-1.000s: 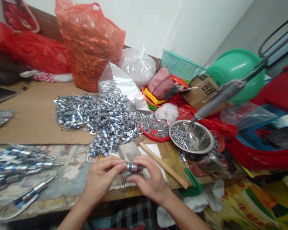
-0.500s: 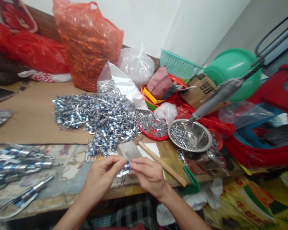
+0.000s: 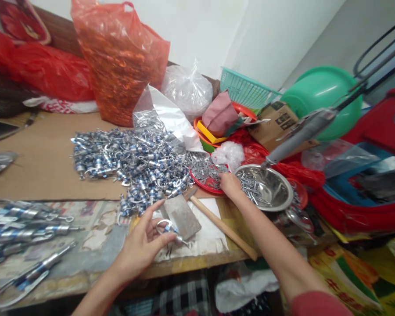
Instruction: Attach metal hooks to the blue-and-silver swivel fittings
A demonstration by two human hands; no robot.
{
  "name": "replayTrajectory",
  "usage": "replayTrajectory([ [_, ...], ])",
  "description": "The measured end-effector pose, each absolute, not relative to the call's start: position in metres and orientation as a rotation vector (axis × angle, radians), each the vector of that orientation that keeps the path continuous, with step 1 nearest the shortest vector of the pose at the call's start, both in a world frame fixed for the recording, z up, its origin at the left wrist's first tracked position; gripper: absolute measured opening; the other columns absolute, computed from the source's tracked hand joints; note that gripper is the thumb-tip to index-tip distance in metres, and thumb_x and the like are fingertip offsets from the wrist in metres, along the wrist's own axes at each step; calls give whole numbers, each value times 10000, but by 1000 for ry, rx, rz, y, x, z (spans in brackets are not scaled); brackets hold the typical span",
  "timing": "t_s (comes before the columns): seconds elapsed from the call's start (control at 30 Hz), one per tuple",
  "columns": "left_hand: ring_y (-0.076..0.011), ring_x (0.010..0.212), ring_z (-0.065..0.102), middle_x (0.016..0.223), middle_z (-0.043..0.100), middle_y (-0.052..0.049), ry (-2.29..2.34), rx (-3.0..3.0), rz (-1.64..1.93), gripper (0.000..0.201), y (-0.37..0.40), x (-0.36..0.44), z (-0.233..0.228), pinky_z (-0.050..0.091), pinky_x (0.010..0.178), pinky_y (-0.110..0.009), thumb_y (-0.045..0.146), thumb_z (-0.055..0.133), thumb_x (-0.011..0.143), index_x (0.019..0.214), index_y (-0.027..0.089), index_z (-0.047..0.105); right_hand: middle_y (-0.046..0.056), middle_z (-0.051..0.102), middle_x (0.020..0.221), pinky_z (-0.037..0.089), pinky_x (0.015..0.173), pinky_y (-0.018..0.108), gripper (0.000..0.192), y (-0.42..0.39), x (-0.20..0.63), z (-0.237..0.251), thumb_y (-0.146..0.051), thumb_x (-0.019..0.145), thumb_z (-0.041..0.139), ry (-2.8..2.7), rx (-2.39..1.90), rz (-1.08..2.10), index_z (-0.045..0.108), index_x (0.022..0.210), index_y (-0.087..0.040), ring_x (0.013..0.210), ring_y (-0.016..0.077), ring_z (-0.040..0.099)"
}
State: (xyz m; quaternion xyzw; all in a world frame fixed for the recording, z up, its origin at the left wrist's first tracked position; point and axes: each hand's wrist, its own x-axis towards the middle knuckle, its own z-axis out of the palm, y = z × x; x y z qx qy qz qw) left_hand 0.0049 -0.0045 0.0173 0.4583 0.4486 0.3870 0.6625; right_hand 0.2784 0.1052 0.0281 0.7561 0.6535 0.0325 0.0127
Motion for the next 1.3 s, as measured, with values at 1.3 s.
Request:
replayTrajectory([
  [1.3,-142,678,590,749,593,19,921,853,805,797,8,0,13,473,651,-284,127,680,575,1271,185,296,59,621,976,398,769,240,234,127,271,4,-289,816,479,2196,2270,-7,649,967,-234,921,179,559],
])
